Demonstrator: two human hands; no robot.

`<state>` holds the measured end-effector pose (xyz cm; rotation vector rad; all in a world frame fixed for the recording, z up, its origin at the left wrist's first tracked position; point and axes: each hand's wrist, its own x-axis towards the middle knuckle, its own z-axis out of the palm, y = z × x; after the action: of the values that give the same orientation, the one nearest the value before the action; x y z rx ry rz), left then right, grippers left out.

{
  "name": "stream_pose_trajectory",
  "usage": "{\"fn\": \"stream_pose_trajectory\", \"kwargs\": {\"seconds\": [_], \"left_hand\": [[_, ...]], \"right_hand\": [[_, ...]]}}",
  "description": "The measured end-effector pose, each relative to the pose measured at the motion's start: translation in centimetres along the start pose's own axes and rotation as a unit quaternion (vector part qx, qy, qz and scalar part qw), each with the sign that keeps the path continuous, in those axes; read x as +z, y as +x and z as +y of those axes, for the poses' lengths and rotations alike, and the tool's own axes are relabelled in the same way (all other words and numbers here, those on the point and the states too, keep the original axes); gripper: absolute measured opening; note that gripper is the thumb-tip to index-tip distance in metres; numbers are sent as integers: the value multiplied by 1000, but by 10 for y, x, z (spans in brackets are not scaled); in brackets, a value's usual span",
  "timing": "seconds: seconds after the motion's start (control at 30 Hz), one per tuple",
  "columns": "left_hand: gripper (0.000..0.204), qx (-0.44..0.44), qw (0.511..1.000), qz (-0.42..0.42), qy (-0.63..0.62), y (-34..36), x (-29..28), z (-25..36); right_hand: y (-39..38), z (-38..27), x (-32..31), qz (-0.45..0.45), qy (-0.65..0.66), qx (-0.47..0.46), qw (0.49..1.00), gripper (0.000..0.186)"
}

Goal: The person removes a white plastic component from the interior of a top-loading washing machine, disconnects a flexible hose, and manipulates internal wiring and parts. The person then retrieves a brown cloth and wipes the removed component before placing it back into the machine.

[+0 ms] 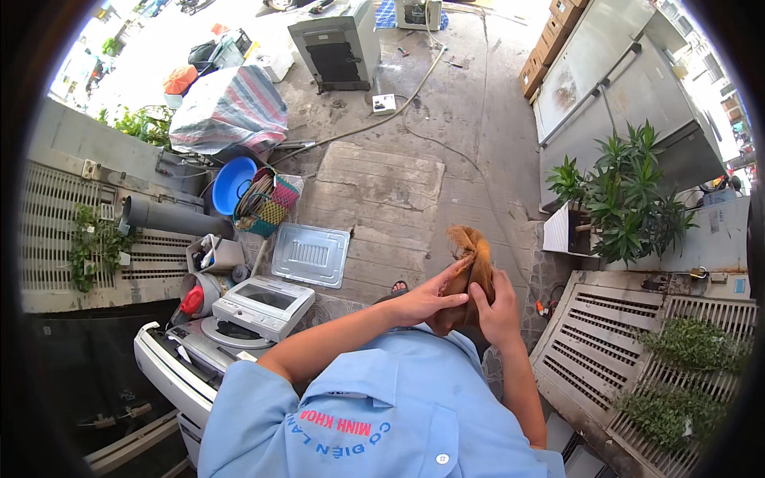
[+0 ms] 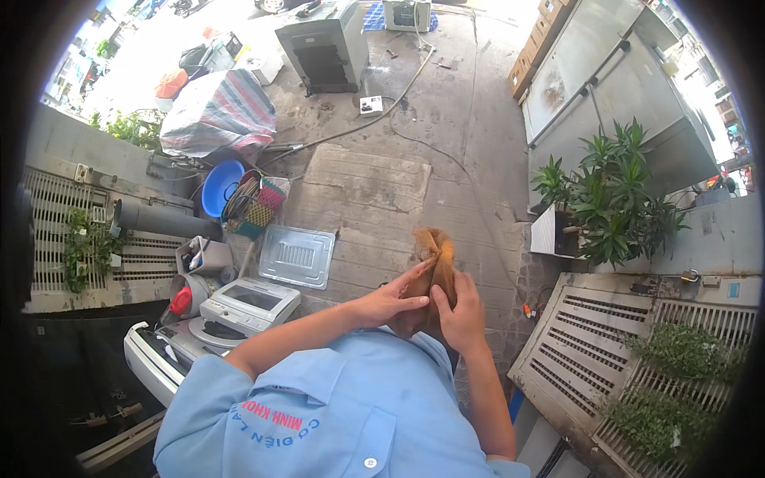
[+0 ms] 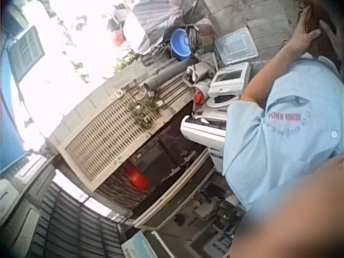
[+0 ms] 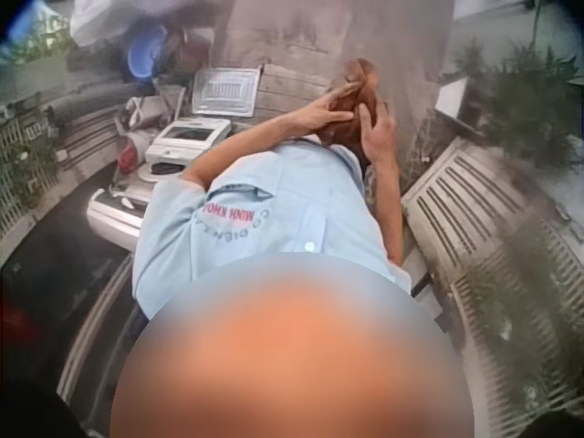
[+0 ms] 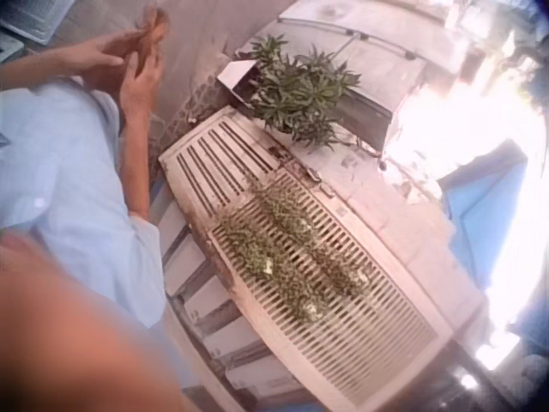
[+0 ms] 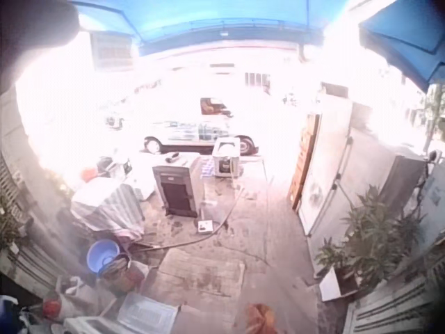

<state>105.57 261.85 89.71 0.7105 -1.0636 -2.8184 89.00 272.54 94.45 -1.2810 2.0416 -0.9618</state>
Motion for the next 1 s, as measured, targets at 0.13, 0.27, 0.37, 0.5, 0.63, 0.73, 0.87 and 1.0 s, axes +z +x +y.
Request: {"fn": "stream_pose_trajectory", "kwargs": {"seconds": [0.13, 0.27, 0.37, 0.5, 0.63, 0.73, 0.87, 1.0], "left_hand": [[74, 63, 996, 9, 64, 107, -56, 83], [63, 226, 937, 64, 258, 212, -132, 146], [59, 125, 975, 97, 158, 257, -171, 199], [54, 128, 989, 80, -7, 299, -219, 263], [44, 194, 953, 143, 186, 375, -293, 320], [32, 102, 908, 167, 370, 440, -370, 404], [25, 195, 829, 183, 491, 538, -451, 499], [12, 178, 792, 233, 536, 615, -502, 620]], "right_hand": [[137, 50, 3, -20, 132, 71, 988, 40], [287, 106, 16, -44, 23, 125, 991, 44], [386, 113, 14, -4, -16, -66, 998, 52], [514, 95, -3, -228, -87, -212, 946, 62], [650, 127, 34, -295, -155, -219, 917, 43], [761, 156, 76, -251, -193, -247, 916, 24], [889, 177, 95, -162, -193, -217, 943, 25], [1008, 176, 57, -106, -172, -170, 964, 24]]}}
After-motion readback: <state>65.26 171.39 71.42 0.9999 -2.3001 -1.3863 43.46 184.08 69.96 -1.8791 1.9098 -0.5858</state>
